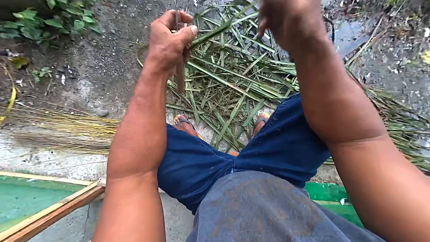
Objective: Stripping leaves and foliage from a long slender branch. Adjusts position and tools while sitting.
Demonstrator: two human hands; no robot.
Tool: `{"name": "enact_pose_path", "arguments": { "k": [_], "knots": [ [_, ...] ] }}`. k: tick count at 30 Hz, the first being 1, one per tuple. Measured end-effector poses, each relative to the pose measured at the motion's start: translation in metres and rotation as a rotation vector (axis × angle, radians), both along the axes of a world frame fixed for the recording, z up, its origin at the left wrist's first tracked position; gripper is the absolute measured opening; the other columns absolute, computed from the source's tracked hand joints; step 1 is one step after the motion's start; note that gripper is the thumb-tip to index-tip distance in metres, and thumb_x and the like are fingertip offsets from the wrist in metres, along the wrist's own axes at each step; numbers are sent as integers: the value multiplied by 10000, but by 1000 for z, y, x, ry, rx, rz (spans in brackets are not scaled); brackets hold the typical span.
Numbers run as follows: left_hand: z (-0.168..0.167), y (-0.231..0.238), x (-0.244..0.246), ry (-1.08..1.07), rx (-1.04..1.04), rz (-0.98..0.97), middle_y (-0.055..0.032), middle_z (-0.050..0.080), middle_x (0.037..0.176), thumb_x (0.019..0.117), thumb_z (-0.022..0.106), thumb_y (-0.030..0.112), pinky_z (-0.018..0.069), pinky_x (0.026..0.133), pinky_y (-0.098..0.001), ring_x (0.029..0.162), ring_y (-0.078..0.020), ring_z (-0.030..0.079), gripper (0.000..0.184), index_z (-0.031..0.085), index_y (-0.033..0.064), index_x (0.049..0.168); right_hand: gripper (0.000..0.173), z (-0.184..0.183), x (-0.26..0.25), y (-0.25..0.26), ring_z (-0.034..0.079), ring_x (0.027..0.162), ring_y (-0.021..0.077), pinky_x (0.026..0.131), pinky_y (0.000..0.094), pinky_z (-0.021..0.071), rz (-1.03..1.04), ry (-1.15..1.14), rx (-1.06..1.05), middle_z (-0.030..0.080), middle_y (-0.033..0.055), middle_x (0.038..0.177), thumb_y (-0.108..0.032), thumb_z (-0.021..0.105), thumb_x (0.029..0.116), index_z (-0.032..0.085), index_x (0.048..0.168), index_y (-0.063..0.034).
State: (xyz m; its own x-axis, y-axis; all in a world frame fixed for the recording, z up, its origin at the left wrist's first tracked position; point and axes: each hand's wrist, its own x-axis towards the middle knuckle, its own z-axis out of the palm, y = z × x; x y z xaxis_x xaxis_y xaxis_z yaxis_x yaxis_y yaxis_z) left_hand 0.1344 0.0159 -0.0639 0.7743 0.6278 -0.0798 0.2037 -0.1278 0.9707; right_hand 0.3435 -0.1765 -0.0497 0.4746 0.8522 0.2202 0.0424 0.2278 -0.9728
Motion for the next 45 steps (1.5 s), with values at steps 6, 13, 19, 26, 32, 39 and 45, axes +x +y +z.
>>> {"name": "enact_pose_path", "arguments": {
  "k": [6,13,19,26,32,39,45],
  "knots": [
    [-6,5,6,219,321,-58,-114,667,1029,1050,544,455,608,605,-391,648,-176,660,596,427,137,1540,118,0,-15,3,728,678,164,649,365,650,-4,-117,-40,732,41,846,-86,448,1060,552,1073,-32],
    [6,-32,13,188,146,-49,-94,605,943,1055,518,365,567,573,-373,612,-165,595,478,417,60,1409,170,-1,-13,2,718,673,135,648,326,633,-189,-228,-129,736,57,864,-115,462,1074,583,1105,1],
    [-12,-81,28,129,373,-144,-151,671,938,1078,527,325,598,654,-432,662,-226,663,404,564,14,1333,164,-14,-20,5,700,671,90,649,292,613,-218,-320,-121,736,27,857,-155,537,1059,641,1040,-29],
    [-20,-74,42,265,248,-34,-138,610,809,1104,423,430,560,612,-467,596,-256,606,448,557,80,1348,203,-16,-24,-3,721,728,117,682,307,618,-217,-378,-127,747,74,947,-89,437,1059,610,1118,-1],
    [-19,-87,47,177,472,-93,-194,684,998,1103,437,366,552,825,-529,874,-319,686,436,553,11,1328,205,-18,-24,-3,728,718,110,678,295,628,-246,-436,-136,743,75,899,-75,434,1047,618,1088,8],
    [-52,-28,57,556,359,51,-264,671,1101,1106,334,486,500,909,-640,1058,-431,664,562,565,7,1287,203,-5,-24,-10,744,735,113,708,296,642,-214,-461,-201,758,69,918,-71,435,1052,625,1076,-2],
    [-74,-16,47,697,319,-14,-293,651,1206,1097,330,516,475,963,-670,1146,-462,634,612,551,14,1367,205,-6,-20,-16,730,701,121,689,324,635,-222,-455,-301,741,65,878,-90,436,1040,622,1049,-5]
  ]
}}
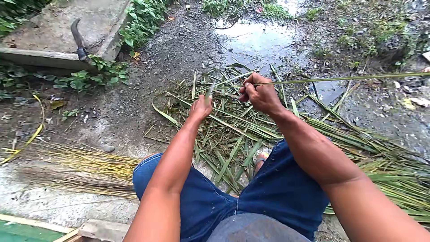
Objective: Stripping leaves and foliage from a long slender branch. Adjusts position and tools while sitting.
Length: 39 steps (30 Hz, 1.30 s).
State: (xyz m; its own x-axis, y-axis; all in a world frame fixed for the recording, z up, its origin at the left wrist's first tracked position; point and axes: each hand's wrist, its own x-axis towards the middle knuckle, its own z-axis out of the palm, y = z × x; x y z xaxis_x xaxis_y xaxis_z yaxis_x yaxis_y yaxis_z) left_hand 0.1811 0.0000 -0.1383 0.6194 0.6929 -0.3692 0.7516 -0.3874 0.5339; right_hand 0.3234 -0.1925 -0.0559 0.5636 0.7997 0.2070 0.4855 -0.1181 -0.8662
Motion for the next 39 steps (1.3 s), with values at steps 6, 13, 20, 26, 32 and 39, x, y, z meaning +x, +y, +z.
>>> {"name": "enact_pose_path", "arguments": {
  "k": [6,13,20,26,32,39],
  "knots": [
    [4,4,-5,-185,-389,251,-154,566,944,1106,313,525,547,586,-428,633,-249,582,542,489,85,1368,164,16,30,-18,740,701,126,705,312,649,-114,152,114,743,52,888,-85,427,1074,568,1076,-1],
    [58,-54,-1,-548,-142,-147,-122,614,843,1124,351,342,556,578,-410,586,-202,587,440,558,33,1360,158,-1,2,1,757,775,134,745,321,653,-8,93,46,760,79,958,-102,483,1063,605,1065,-2],
    [15,-9,-11,-181,6,-42,-265,667,1039,1124,290,434,498,878,-629,978,-421,666,556,614,-10,1211,162,5,-4,-1,763,805,135,767,314,654,77,81,71,763,83,974,-78,462,1070,602,1039,-3],
    [-14,22,-34,179,85,-28,-308,649,1214,1097,309,478,480,941,-697,1165,-485,626,601,588,-11,1309,181,14,4,-11,761,815,164,801,371,656,47,76,128,756,85,975,-91,455,1069,598,1059,20],
    [21,6,-30,-308,-277,133,-128,607,907,1123,297,462,549,570,-402,590,-217,586,512,533,52,1321,170,13,30,-19,750,878,130,860,327,638,47,89,163,743,78,1036,-65,496,1051,619,1124,28],
    [69,-54,-28,-607,13,-241,-137,662,902,1117,342,323,544,705,-443,735,-225,637,440,605,14,1286,206,-2,-4,5,737,913,107,883,307,625,136,-153,202,742,91,1049,-65,541,1037,683,1146,37]
  ]
}}
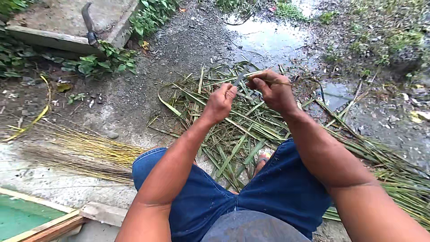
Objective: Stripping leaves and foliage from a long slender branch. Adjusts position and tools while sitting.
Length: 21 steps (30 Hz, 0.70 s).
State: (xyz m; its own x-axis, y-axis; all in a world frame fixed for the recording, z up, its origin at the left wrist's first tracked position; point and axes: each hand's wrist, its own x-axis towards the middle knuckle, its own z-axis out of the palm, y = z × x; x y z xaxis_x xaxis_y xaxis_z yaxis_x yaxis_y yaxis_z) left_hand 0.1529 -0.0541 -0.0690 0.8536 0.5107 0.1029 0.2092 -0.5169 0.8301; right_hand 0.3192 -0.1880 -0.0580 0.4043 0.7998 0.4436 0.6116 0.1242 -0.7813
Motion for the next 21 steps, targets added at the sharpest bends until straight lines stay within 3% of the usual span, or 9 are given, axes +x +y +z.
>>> {"name": "enact_pose_path", "arguments": {
  "k": [2,4,6,9,12,14,16,18,21],
  "knots": [
    [-7,-1,-1,-36,142,22,-152,675,922,1113,369,316,542,777,-465,820,-251,663,424,633,4,1224,211,-2,-8,2,741,922,116,889,312,625,37,-79,50,748,105,1056,-53,545,1031,698,1139,44],
    [-14,10,-2,16,129,113,-172,684,941,1115,362,343,544,791,-513,843,-288,676,455,644,-1,1211,204,0,-11,1,743,931,113,896,310,625,55,-90,81,753,99,1068,-48,548,1033,700,1136,40],
    [-17,17,-3,110,47,191,-170,649,904,1123,327,378,510,774,-540,825,-307,646,477,624,10,1180,204,0,-10,-1,751,937,125,901,323,635,53,-46,77,753,102,1081,-46,537,1037,691,1140,40],
    [-13,3,0,59,116,161,-164,656,872,1118,344,341,534,739,-513,787,-293,658,453,632,-7,1153,195,-2,-11,1,754,911,112,886,307,636,31,1,68,759,90,1038,-53,545,1037,695,1123,37],
    [-28,27,-7,218,-51,223,-234,677,1001,1125,302,395,534,798,-577,862,-356,675,530,605,-10,1281,194,7,-11,-6,757,902,120,877,315,643,33,83,85,758,88,1028,-34,513,1041,671,1114,52],
    [-49,57,-8,357,-281,395,-172,598,881,1118,243,496,535,629,-486,665,-284,599,588,568,40,1296,183,15,-1,-12,760,890,128,865,322,649,7,107,103,758,82,1025,-31,506,1042,661,1103,45],
    [-53,60,-4,306,-491,481,-93,527,817,1107,237,545,500,486,-374,526,-198,511,577,551,98,1295,172,16,12,-16,762,897,137,876,330,648,-14,116,72,758,88,1032,-36,520,1042,665,1097,39],
    [-40,45,-2,176,-547,448,-69,546,828,1116,264,510,508,461,-323,504,-155,515,538,547,100,1317,174,11,19,-15,758,904,129,881,322,643,-35,119,33,756,84,1040,-63,542,1045,678,1106,27],
    [-22,15,1,66,-324,295,-117,602,869,1127,292,420,562,553,-389,570,-199,586,492,543,56,1345,196,5,12,-9,755,901,126,873,317,640,-36,161,1,749,86,1045,-77,507,1059,655,1131,30]
  ]
}}
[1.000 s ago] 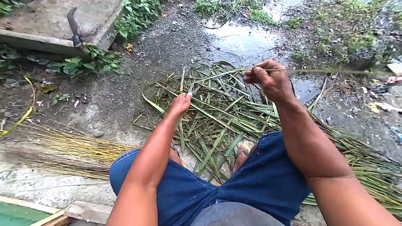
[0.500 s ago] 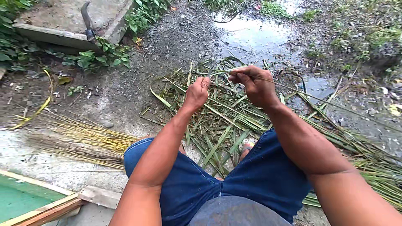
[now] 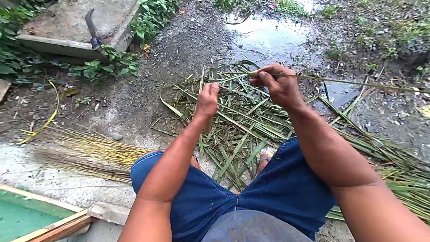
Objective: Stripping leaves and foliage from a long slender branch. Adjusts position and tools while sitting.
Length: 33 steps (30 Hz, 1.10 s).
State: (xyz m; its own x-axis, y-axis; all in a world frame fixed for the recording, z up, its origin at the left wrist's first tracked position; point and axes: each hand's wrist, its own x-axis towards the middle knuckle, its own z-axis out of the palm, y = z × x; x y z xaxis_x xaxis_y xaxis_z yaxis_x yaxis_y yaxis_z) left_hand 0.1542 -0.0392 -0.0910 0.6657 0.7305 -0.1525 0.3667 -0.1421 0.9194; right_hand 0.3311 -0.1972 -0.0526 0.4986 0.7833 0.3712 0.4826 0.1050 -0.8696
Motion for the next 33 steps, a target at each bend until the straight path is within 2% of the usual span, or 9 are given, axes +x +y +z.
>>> {"name": "enact_pose_path", "arguments": {
  "k": [5,10,15,17,19,21,27,30,33],
  "knots": [
    [2,-23,8,-98,464,-182,-160,663,909,1103,409,303,548,754,-466,784,-257,651,408,628,-25,1207,253,-6,-25,11,759,906,161,865,354,647,84,161,52,749,117,1057,-45,428,1065,644,1150,58],
    [-1,6,3,138,184,-36,-167,612,818,1126,275,439,555,642,-517,620,-294,617,528,568,20,1256,263,2,-16,3,765,916,183,875,368,649,84,216,83,758,115,1050,-49,407,1080,637,1158,53],
    [3,-13,2,-28,462,-116,-172,674,892,1111,375,315,553,734,-489,771,-276,667,434,624,-24,1216,256,-1,-21,8,770,908,231,863,404,652,108,402,123,759,139,1036,-48,388,1083,617,1144,47],
    [-1,10,-2,120,268,-32,-193,646,868,1128,295,393,555,705,-536,709,-313,654,507,581,-3,1265,259,3,-16,6,769,913,236,871,414,648,105,430,147,761,131,1034,-58,372,1087,608,1144,31],
    [-3,26,-5,151,108,79,-157,593,793,1125,249,464,558,610,-480,589,-274,601,556,548,27,1293,256,6,-9,4,769,909,239,878,416,646,84,420,167,760,130,1032,-60,370,1089,605,1143,26],
    [3,23,-6,45,76,122,-101,566,747,1121,268,477,545,522,-399,512,-205,557,530,550,67,1305,242,6,-4,5,767,916,232,885,405,645,71,372,160,757,130,1042,-55,396,1087,611,1154,34],
    [30,-16,-11,-111,306,-193,-90,632,848,1114,376,304,544,570,-363,582,-153,577,413,602,0,1279,230,1,-12,10,743,964,140,916,333,628,184,-121,120,737,117,1123,-31,528,1039,688,1176,62],
    [24,-13,-12,-126,482,-221,-91,661,885,1109,398,291,525,692,-344,724,-145,612,393,655,10,1206,220,-1,-16,12,738,1020,163,955,341,614,234,-271,167,725,150,1175,-26,551,1029,713,1151,60],
    [22,-6,-13,-25,417,-194,-90,635,856,1123,365,328,535,649,-383,673,-171,607,420,647,28,1207,213,-4,-14,11,733,1027,164,958,334,607,228,-314,166,723,151,1181,-60,575,1033,728,1134,48]
  ]
}}
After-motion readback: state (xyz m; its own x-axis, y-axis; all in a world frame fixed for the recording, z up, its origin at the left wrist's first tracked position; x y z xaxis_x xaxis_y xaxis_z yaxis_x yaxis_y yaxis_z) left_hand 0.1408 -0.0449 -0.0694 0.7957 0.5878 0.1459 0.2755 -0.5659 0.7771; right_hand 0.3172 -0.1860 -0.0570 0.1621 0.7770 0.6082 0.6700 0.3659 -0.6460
